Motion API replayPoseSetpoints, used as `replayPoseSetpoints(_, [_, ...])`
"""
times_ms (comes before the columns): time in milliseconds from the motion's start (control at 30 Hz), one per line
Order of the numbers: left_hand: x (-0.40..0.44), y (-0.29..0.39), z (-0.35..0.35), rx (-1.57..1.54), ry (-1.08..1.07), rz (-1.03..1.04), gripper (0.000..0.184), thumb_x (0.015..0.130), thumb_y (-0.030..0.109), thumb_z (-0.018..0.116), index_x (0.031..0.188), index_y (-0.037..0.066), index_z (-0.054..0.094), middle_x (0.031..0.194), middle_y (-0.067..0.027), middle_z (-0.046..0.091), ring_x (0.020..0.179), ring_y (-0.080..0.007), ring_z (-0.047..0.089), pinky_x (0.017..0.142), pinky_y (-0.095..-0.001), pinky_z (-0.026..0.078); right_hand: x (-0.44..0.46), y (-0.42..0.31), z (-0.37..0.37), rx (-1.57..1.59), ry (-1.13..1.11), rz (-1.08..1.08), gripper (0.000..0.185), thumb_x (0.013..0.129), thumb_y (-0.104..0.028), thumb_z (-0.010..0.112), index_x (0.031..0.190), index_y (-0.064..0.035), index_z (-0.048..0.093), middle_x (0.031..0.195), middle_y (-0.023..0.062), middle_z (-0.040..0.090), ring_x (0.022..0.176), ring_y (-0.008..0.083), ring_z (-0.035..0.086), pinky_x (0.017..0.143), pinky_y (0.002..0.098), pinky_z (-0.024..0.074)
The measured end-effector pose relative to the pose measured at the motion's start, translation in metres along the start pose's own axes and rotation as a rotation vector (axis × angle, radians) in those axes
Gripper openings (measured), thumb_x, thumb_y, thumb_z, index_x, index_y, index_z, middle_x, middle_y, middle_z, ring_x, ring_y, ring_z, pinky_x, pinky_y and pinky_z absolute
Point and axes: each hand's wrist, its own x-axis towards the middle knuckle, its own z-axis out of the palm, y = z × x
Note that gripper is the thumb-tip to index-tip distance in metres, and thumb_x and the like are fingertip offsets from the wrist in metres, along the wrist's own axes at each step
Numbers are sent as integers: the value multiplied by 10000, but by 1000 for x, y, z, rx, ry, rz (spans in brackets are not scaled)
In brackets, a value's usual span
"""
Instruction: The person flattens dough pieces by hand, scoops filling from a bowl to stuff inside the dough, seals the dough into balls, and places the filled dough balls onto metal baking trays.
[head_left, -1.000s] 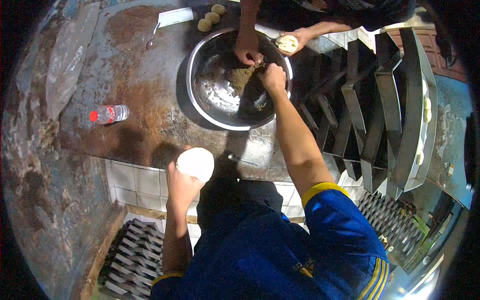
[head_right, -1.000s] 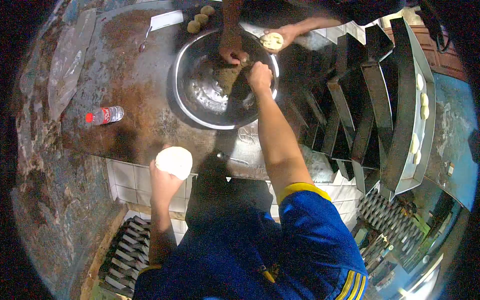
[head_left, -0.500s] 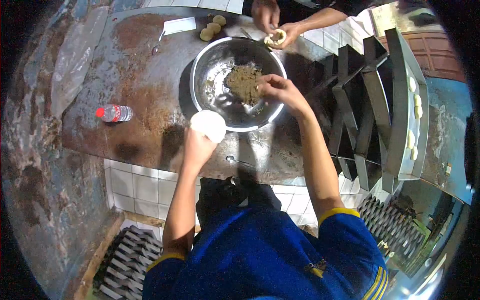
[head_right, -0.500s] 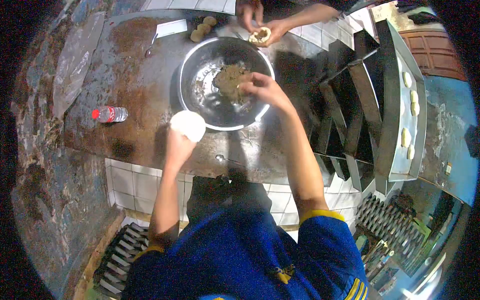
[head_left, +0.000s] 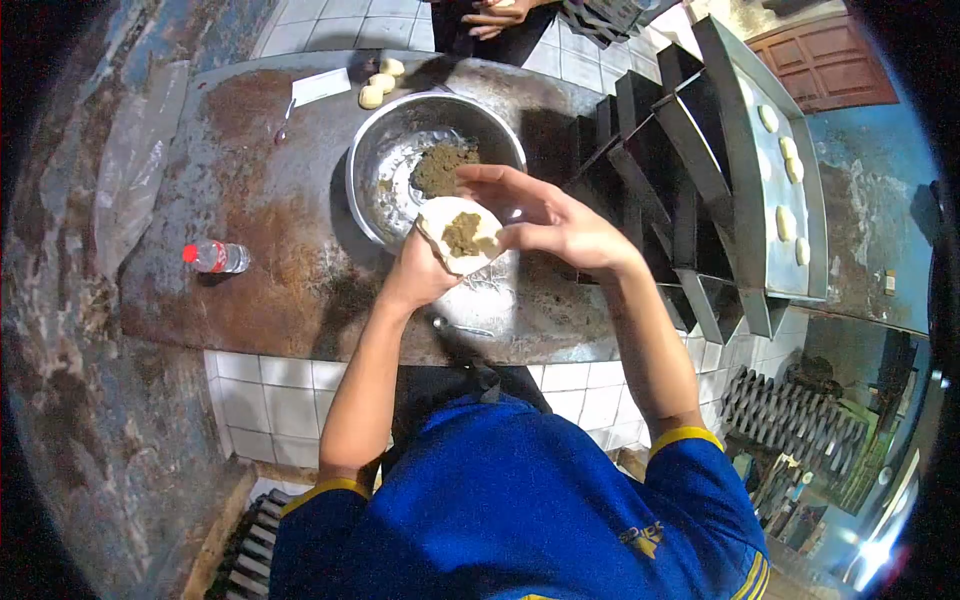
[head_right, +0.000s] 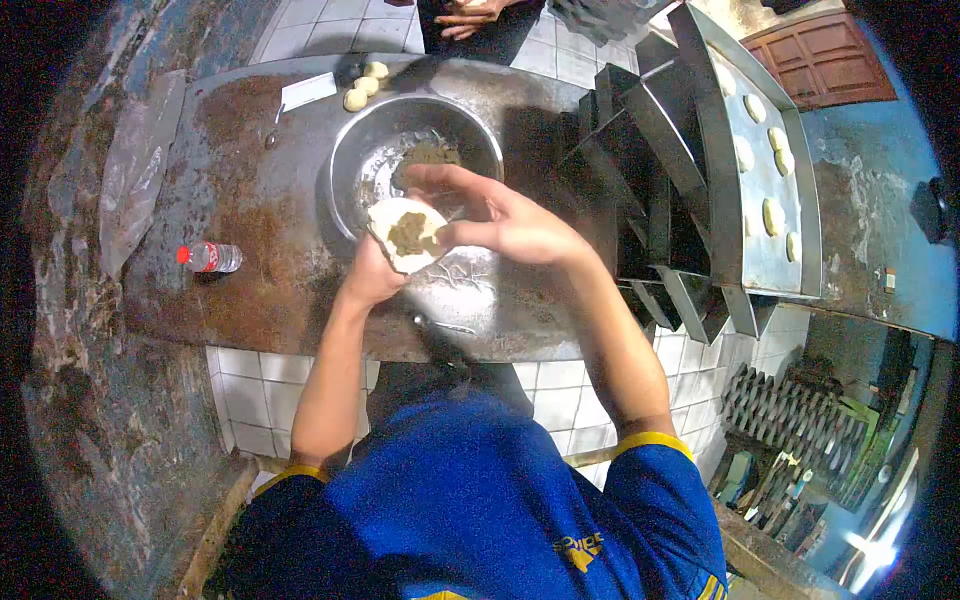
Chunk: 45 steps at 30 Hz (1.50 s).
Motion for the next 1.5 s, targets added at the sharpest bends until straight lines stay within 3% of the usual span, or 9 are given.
replayPoseSetpoints(133, [6,41,-8,-71,-214,-152,531,800,140,896,1253,46,636,1213,-61,711,1078,-171,680,972,-364,548,-20,-33,25,-982,77,-283,1164,678,-372,973,1615,-28,376,1519,216,455,1438,366,456,1200,457,403])
replayPoseSetpoints(267, [16,69,-10,126,-346,-127,658,778,129,904,1350,44,588,1211,-47,700,1079,-169,680,982,-357,545,-19,-45,36,-1143,80,-300,915,688,-349,976,1467,-71,585,1396,179,551,1226,359,583,1063,461,494])
replayPoseSetpoints(567, [18,88,-16,-343,-321,-163,569,885,198,883,1316,6,565,1223,-46,662,1138,-133,643,969,-305,532,-19,-25,23,-48,214,-76,247,926,-131,822,1134,-50,718,1040,41,720,878,98,671,754,285,590])
replayPoseSetpoints(733, [10,82,2,-356,-191,-252,362,984,236,705,1256,11,626,1115,-39,679,882,-103,640,829,-289,525,-21,-27,24,10,266,134,584,991,-189,755,1479,-126,440,1002,-11,583,761,49,589,569,221,526])
replayPoseSetpoints(833, [7,86,7,-405,-132,-298,341,974,240,678,1234,21,640,1075,-28,677,853,-103,623,787,-275,509,-25,-36,21,-216,362,73,708,970,-239,781,1550,-114,395,1192,63,588,948,131,639,751,278,574])
replayPoseSetpoints(900, [9,98,15,-452,-70,-349,325,966,239,647,1211,26,653,1029,-19,676,841,-98,613,760,-260,496,-33,-34,21,-595,276,-221,1086,760,-378,937,1634,-127,341,1472,189,497,1373,328,486,1172,456,410])
replayPoseSetpoints(1033, [6,102,21,-515,-148,-500,280,980,253,609,1144,35,674,972,-11,677,855,-89,614,740,-240,481,-33,-43,26,-1146,175,-525,908,752,-425,923,1520,-135,536,1374,189,556,1218,397,589,1051,482,513])
replayPoseSetpoints(1267, [20,131,20,-945,-259,-576,380,1054,349,576,1316,75,546,771,10,600,553,-26,502,441,-184,308,-47,-25,14,-731,530,-525,168,912,-147,795,1031,-31,816,823,102,662,779,209,676,744,325,543])
replayPoseSetpoints(1500, [29,139,64,-56,40,-110,370,936,145,825,1220,50,607,848,2,688,561,44,454,465,-168,300,-78,-10,6,423,410,-101,284,1033,-296,703,1189,-62,660,1098,55,701,965,149,707,778,352,663])
